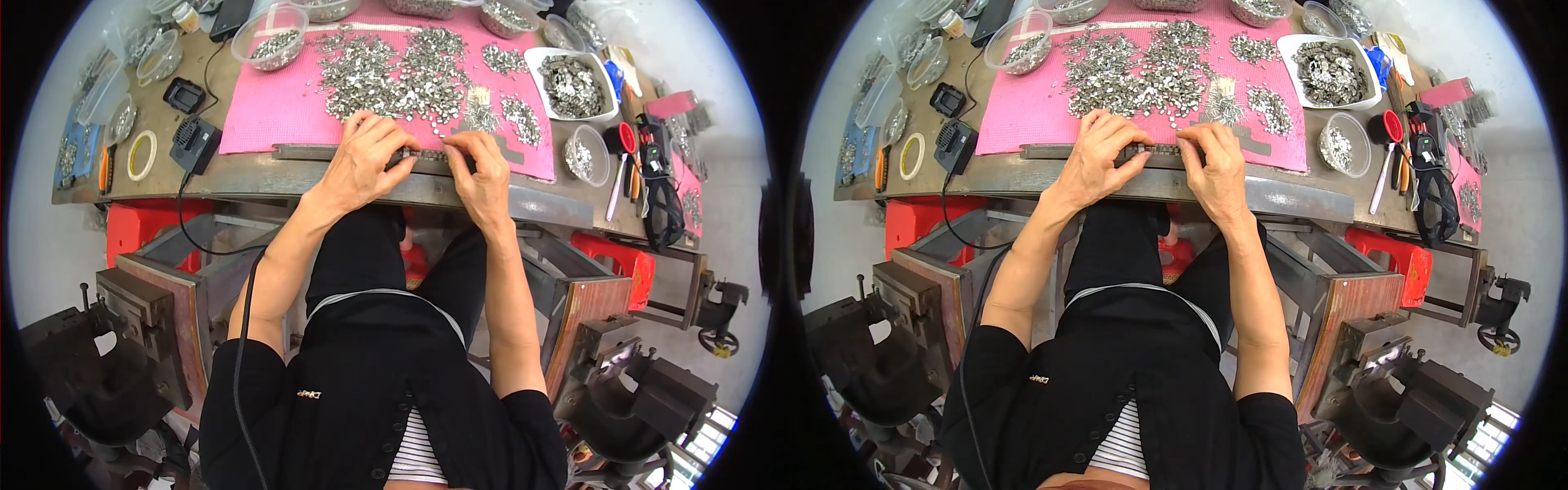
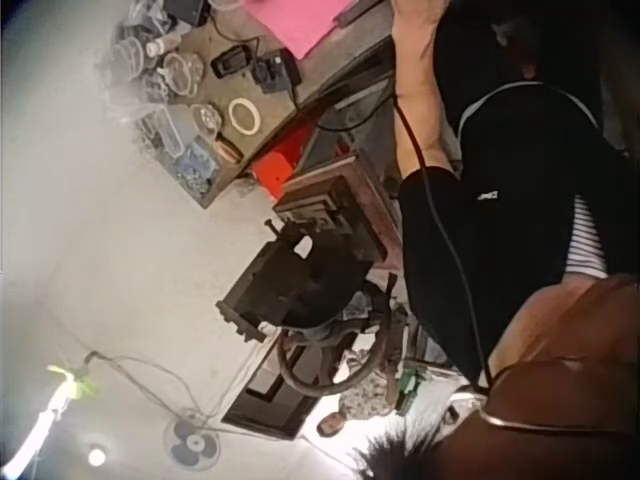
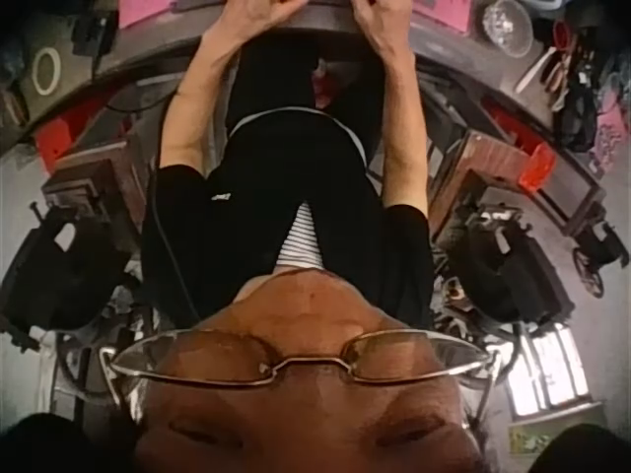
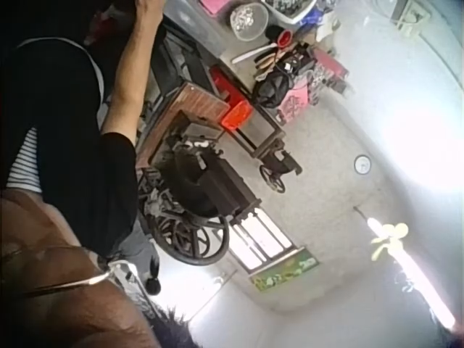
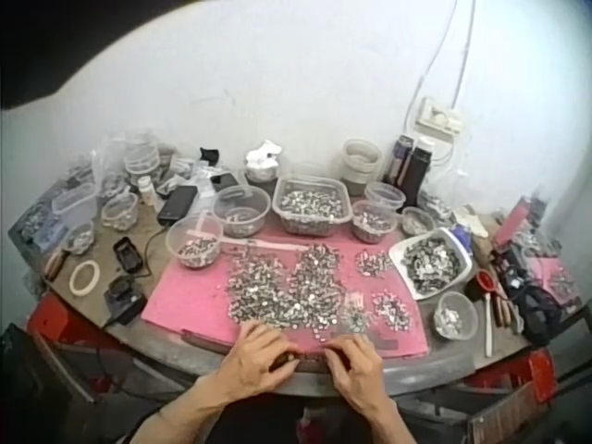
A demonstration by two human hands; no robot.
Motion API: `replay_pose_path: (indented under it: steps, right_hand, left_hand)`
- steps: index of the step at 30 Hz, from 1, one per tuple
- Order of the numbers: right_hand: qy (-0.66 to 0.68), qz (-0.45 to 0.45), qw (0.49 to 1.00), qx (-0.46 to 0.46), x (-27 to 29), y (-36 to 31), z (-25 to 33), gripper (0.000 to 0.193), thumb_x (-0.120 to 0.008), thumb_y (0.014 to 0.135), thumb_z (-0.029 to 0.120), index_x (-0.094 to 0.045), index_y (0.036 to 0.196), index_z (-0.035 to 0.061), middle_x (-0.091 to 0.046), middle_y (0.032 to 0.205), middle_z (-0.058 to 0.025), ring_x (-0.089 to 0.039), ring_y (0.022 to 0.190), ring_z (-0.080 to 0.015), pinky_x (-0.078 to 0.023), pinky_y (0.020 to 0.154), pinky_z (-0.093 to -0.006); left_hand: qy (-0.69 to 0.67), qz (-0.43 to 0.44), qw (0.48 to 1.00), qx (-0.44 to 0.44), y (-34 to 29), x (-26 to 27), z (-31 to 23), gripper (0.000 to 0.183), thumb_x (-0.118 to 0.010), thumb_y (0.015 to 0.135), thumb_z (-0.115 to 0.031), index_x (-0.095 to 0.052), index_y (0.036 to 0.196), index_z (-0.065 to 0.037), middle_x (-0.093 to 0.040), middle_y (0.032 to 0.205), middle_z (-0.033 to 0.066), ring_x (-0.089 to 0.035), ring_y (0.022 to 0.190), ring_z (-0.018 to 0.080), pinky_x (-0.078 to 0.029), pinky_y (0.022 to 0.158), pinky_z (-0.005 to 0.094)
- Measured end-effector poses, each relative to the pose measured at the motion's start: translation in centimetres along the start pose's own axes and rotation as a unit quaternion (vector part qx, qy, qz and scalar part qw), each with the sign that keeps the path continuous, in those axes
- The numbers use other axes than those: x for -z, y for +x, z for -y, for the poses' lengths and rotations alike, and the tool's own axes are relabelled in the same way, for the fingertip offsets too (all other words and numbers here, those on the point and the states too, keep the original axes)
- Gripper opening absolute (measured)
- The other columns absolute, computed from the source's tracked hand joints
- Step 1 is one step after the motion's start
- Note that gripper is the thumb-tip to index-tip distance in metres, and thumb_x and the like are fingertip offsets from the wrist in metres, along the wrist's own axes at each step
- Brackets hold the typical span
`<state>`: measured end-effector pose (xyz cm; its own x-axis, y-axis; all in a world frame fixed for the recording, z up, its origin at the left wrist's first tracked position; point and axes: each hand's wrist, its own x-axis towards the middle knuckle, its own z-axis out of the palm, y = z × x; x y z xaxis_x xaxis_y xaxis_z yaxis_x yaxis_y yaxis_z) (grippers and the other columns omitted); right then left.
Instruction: The recorder sorts small metal components into a guide tray and then uses a manual wheel-operated press to stamp or secure them.
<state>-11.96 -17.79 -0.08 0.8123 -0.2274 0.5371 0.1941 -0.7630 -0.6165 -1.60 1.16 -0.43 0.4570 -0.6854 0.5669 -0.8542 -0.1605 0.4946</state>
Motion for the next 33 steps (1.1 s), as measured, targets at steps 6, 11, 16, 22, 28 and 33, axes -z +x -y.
replay_pose_path:
  steps: [6,11,16,22,28,33]
  right_hand:
    - [-0.038,0.044,0.998,-0.038,0.3,1.5,-0.5,0.010,-0.075,0.084,0.006,-0.072,0.092,0.0041,-0.064,0.086,-0.0097,-0.061,0.083,-0.0301,-0.047,0.077,-0.0415]
    - [-0.063,0.087,0.994,-0.038,-0.7,3.1,-0.8,0.008,-0.075,0.082,0.009,-0.072,0.086,0.0026,-0.065,0.082,-0.0124,-0.062,0.081,-0.0319,-0.048,0.077,-0.0439]
    - [-0.069,0.107,0.991,-0.046,-0.9,3.4,-1.2,0.008,-0.074,0.083,0.009,-0.070,0.084,0.0018,-0.065,0.080,-0.0121,-0.062,0.080,-0.0315,-0.047,0.077,-0.0437]
    - [-0.018,0.084,0.996,-0.018,-0.1,1.7,0.0,0.010,-0.074,0.084,0.008,-0.067,0.090,0.0037,-0.063,0.084,-0.0091,-0.062,0.082,-0.0273,-0.042,0.078,-0.0389]
    - [-0.027,0.052,0.998,0.029,-0.3,0.2,0.7,0.015,-0.076,0.081,0.003,-0.066,0.091,0.0047,-0.062,0.087,-0.0073,-0.061,0.085,-0.0272,-0.042,0.079,-0.0393]
    - [-0.037,0.039,0.998,0.044,-0.4,0.0,0.8,0.014,-0.077,0.081,0.004,-0.069,0.093,0.0066,-0.064,0.090,-0.0073,-0.062,0.087,-0.0278,-0.044,0.081,-0.0398]
  left_hand:
    - [-0.002,-0.013,1.000,0.012,-0.3,-0.3,-0.2,0.019,-0.073,0.084,-0.010,-0.069,0.103,-0.007,-0.067,0.096,0.0068,-0.063,0.092,0.0246,-0.037,0.103,0.0449]
    - [-0.011,-0.088,0.995,0.055,-0.2,0.1,-0.3,0.010,-0.070,0.088,-0.010,-0.070,0.097,-0.009,-0.068,0.089,0.0038,-0.063,0.086,0.0225,-0.038,0.102,0.0433]
    - [0.055,-0.107,0.984,0.133,-0.2,2.7,1.1,0.008,-0.071,0.089,-0.016,-0.073,0.095,-0.012,-0.069,0.085,0.0004,-0.063,0.083,0.0196,-0.035,0.095,0.0406]
    - [0.069,0.046,0.992,0.092,0.4,4.2,2.8,0.008,-0.073,0.089,-0.021,-0.075,0.094,-0.016,-0.067,0.081,-0.0007,-0.062,0.084,0.0195,-0.032,0.095,0.0429]
    - [0.030,0.158,0.982,0.098,2.1,4.5,3.7,0.009,-0.076,0.088,-0.024,-0.077,0.090,-0.015,-0.066,0.082,-0.0015,-0.059,0.083,0.0172,-0.029,0.096,0.0407]
    - [0.047,0.094,0.993,0.055,1.7,3.6,3.8,0.009,-0.075,0.089,-0.024,-0.076,0.092,-0.015,-0.068,0.083,-0.0016,-0.058,0.084,0.0176,-0.030,0.094,0.0401]
